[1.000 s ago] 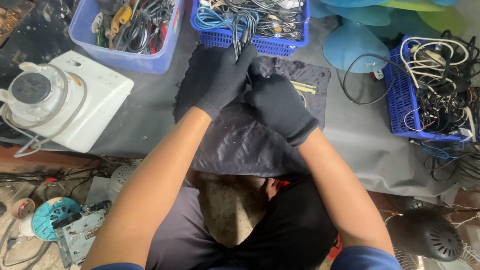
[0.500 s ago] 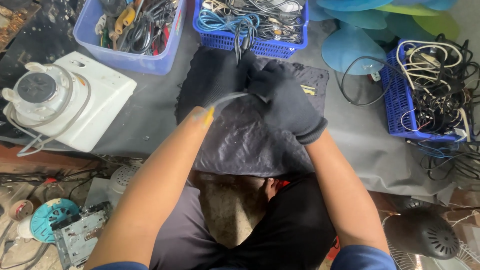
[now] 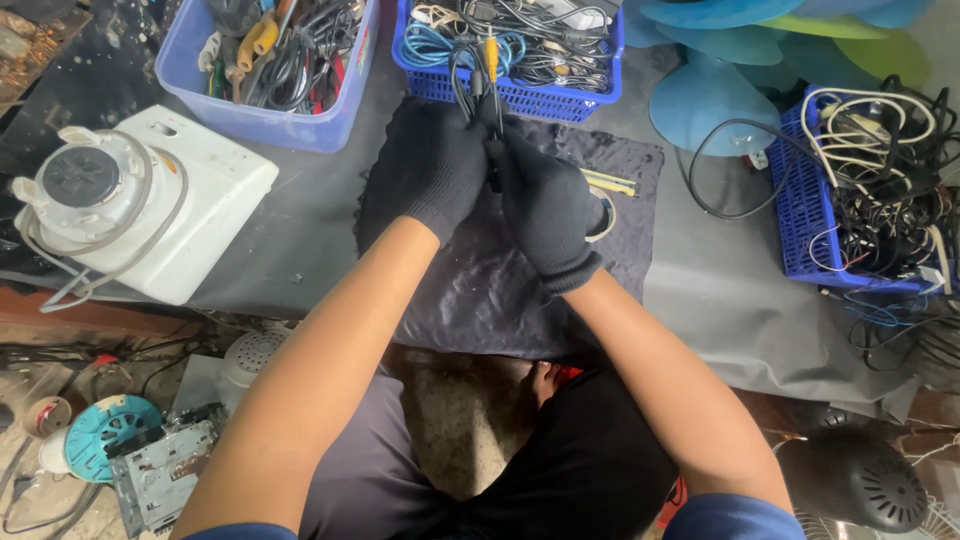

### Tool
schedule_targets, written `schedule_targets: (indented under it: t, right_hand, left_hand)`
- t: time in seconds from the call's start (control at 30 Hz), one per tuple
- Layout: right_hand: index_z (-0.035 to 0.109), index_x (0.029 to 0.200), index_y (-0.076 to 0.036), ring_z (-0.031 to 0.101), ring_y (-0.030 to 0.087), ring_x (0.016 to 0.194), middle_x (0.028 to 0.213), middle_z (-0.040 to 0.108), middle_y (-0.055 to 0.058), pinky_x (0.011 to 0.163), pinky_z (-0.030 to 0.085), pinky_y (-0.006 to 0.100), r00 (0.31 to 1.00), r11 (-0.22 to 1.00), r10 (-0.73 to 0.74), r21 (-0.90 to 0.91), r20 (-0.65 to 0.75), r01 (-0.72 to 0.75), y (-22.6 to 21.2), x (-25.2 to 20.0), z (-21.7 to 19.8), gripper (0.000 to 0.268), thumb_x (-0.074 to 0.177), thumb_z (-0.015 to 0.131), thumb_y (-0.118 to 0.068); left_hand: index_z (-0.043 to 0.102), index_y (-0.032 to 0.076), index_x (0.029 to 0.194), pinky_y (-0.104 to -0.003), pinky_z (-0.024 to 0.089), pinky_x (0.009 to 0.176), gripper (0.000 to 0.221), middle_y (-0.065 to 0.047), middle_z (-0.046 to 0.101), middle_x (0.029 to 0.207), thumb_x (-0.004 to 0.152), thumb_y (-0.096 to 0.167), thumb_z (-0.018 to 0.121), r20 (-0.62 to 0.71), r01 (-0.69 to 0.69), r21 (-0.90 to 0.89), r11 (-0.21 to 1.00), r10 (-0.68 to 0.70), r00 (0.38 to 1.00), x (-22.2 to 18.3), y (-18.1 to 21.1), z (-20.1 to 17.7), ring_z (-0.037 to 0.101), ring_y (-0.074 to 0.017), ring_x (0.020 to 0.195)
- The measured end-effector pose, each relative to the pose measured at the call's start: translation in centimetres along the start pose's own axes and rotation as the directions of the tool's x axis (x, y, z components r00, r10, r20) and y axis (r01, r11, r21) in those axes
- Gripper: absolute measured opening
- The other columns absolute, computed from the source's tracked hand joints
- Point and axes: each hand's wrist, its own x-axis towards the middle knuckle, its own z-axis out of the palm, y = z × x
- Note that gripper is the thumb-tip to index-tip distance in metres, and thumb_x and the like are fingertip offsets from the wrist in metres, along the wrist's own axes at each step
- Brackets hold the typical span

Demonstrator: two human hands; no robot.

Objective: Connecting electrical wires to a power plug by stripping, twisting, and securing them.

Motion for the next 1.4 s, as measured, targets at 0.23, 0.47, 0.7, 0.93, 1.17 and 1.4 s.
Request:
schedule_targets:
  t: [0.23,0.47,0.7,0.93,1.17,1.4]
  right_hand:
    - [0.065,0.134,-0.011,0.067,0.042,0.073,0.111,0.074,0.022,0.059,0.049,0.050,0.981,0.981,-0.191,-0.002,0.042,0.192,0.3,-0.8,0.3,0.042,0.094,0.055,-0.011]
    - [0.078,0.109,-0.008,0.075,0.029,0.090,0.103,0.076,0.015,0.079,0.057,0.039,0.995,0.925,0.014,0.376,0.097,-0.050,-0.1,0.0,0.1,0.021,0.096,0.065,-0.016]
    - [0.075,0.115,-0.006,0.074,0.028,0.108,0.115,0.073,0.018,0.091,0.059,0.036,0.995,0.897,-0.007,0.440,0.097,-0.036,0.0,-0.5,1.4,0.023,0.100,0.062,-0.017]
    - [0.078,0.105,-0.010,0.046,0.017,0.064,0.074,0.048,0.005,0.057,0.036,0.035,0.992,0.930,-0.059,0.366,0.108,0.016,-0.3,-0.2,1.0,0.020,0.101,0.059,-0.017]
    - [0.077,0.096,-0.006,0.048,0.016,0.066,0.069,0.059,0.007,0.061,0.039,0.036,0.993,0.892,-0.022,0.451,0.114,-0.032,-0.5,-0.1,0.9,0.019,0.097,0.061,-0.015]
    - [0.065,0.070,-0.010,0.042,0.000,0.070,0.068,0.053,-0.010,0.059,0.040,0.023,0.859,0.791,0.073,0.494,0.507,-0.360,0.1,0.9,-1.6,0.030,0.098,0.058,-0.017]
  left_hand:
    - [0.073,0.013,0.117,-0.049,0.050,0.095,0.066,-0.014,0.066,0.123,0.091,0.064,0.042,0.141,0.227,-0.078,0.971,-0.215,0.966,-1.9,3.3,-3.5,0.061,-0.0367,0.121]
    - [0.075,0.027,0.078,-0.046,0.049,0.086,0.046,-0.003,0.074,0.106,0.092,0.056,0.042,0.209,0.369,-0.186,0.911,-0.330,0.921,-1.8,3.3,-3.4,0.070,-0.0292,0.105]
    - [0.061,0.015,0.132,-0.051,0.044,0.105,0.069,-0.013,0.062,0.138,0.095,0.060,0.023,0.137,0.474,-0.151,0.867,-0.456,0.879,-0.9,2.6,-2.0,0.060,-0.0368,0.126]
    - [0.063,0.020,0.129,-0.053,0.047,0.101,0.074,-0.011,0.060,0.139,0.091,0.057,0.011,0.164,0.426,-0.168,0.889,-0.401,0.901,-2.1,3.5,-3.4,0.061,-0.0346,0.126]
    - [0.071,0.021,0.113,-0.049,0.046,0.100,0.081,-0.011,0.069,0.125,0.087,0.059,0.004,0.147,0.353,-0.181,0.918,-0.330,0.933,-2.3,3.8,-3.5,0.065,-0.0339,0.118]
    - [0.076,0.020,0.120,-0.057,0.045,0.094,0.083,-0.019,0.064,0.122,0.089,0.064,0.013,0.138,0.198,-0.127,0.972,-0.180,0.974,-0.9,1.9,-1.4,0.058,-0.0422,0.118]
